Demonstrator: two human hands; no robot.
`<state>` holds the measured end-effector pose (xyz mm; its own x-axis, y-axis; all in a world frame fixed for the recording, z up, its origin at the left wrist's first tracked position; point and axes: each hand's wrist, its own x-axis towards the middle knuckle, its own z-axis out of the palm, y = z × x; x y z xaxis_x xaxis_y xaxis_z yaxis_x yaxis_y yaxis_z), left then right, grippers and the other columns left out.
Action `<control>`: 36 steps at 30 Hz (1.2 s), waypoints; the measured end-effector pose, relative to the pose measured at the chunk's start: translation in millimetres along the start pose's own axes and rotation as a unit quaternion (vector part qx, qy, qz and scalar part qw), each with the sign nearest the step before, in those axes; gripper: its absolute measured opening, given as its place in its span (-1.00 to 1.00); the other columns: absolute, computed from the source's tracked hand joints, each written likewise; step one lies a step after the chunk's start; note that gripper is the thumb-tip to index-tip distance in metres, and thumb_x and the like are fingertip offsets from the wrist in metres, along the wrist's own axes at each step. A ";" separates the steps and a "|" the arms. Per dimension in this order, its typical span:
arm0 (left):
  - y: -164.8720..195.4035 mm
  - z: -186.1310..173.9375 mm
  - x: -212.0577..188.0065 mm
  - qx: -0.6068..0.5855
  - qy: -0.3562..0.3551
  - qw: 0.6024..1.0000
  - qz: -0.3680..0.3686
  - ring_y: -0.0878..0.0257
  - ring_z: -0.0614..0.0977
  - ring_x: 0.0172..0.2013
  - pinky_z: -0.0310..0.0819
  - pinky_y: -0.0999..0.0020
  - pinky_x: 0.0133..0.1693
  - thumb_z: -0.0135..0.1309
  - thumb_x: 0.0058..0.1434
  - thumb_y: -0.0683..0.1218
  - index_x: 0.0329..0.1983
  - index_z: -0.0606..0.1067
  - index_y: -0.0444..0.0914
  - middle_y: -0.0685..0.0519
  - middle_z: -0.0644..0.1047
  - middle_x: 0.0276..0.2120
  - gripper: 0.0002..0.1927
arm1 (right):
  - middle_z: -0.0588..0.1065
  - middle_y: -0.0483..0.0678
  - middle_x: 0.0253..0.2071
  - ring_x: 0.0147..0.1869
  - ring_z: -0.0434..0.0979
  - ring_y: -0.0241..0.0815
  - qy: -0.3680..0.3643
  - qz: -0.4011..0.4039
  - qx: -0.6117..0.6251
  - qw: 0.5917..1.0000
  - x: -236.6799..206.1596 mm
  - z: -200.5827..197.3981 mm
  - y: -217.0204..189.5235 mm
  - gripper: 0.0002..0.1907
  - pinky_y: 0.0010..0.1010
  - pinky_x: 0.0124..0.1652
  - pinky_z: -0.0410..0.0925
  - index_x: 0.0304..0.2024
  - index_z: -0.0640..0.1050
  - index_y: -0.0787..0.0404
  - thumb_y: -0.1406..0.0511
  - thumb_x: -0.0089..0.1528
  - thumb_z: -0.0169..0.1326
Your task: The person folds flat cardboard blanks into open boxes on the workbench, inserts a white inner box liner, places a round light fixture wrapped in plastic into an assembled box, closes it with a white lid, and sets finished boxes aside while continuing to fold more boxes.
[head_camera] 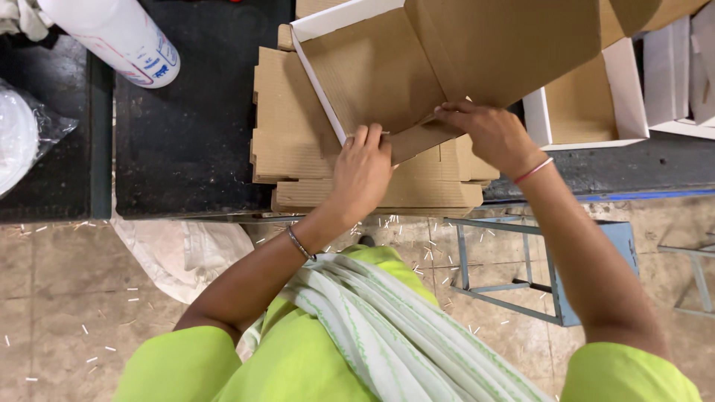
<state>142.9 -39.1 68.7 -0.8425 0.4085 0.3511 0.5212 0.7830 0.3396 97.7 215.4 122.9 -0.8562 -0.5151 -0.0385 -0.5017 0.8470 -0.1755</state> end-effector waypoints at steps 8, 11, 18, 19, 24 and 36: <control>-31.4 6.3 26.0 -0.115 -0.134 0.977 -0.116 -0.12 0.57 -0.04 0.49 -0.03 -0.06 0.12 0.32 0.00 -0.21 0.62 -0.32 -0.15 0.54 -0.07 -0.73 | 0.62 0.03 -0.12 0.15 0.55 0.07 0.025 -0.067 -0.130 0.989 37.7 20.3 41.6 -0.66 -0.12 0.16 0.39 -0.02 0.67 0.12 0.48 0.22 0.06; -68.4 13.6 57.3 -0.150 -0.228 0.950 -0.151 -0.13 0.62 -0.01 0.49 0.01 0.01 0.16 0.28 0.08 -0.10 0.62 -0.30 -0.21 0.60 -0.04 -0.64 | 0.61 0.15 -0.11 0.11 0.55 0.13 -0.076 -0.031 -0.098 0.992 72.2 17.5 60.4 -0.68 -0.10 0.11 0.38 0.00 0.67 0.19 0.42 0.19 0.11; -106.4 27.8 113.4 -0.117 -0.342 0.906 -0.219 -0.11 0.58 0.09 0.45 0.09 0.12 0.35 0.09 0.07 0.09 0.48 -0.36 -0.25 0.56 0.06 -0.39 | 0.57 0.03 0.01 0.15 0.53 0.07 -0.238 0.047 0.009 0.970 145.8 -8.7 49.5 -0.43 -0.13 0.11 0.34 0.15 0.51 0.10 0.40 0.06 0.21; -100.6 29.3 110.6 -0.078 -0.224 0.953 -0.187 -0.15 0.56 0.08 0.44 0.03 0.08 0.37 -0.05 0.04 0.06 0.49 -0.36 -0.24 0.54 0.03 -0.35 | 0.56 0.03 0.03 0.16 0.52 0.07 -0.213 0.033 0.026 0.976 144.3 -8.1 43.8 -0.40 -0.14 0.10 0.34 0.14 0.49 0.11 0.43 0.02 0.21; -48.0 48.9 53.7 0.014 0.048 0.997 -0.064 -0.08 0.52 0.13 0.49 0.06 0.07 0.17 0.14 -0.22 -0.07 0.56 -0.23 -0.12 0.50 0.00 -0.73 | 0.48 0.05 0.02 0.24 0.41 0.11 -0.028 -0.135 -0.062 0.989 97.6 7.2 35.3 -0.51 -0.14 0.15 0.31 0.04 0.56 0.11 0.51 0.05 0.12; -23.8 70.0 34.5 0.054 0.082 0.992 -0.080 -0.03 0.61 -0.21 0.54 0.08 -0.26 0.12 0.28 0.13 -0.31 0.57 -0.34 -0.13 0.53 -0.28 -0.60 | 0.51 0.01 -0.16 -0.01 0.51 0.10 0.011 -0.133 0.037 0.990 87.4 52.6 27.1 -0.44 -0.07 -0.08 0.37 -0.18 0.57 0.17 -0.07 0.02 0.37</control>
<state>91.9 -10.8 11.7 -0.8751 0.2007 0.4403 0.3582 0.8804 0.3107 15.8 186.4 63.0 -0.6974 -0.7155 0.0408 -0.7009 0.6690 -0.2476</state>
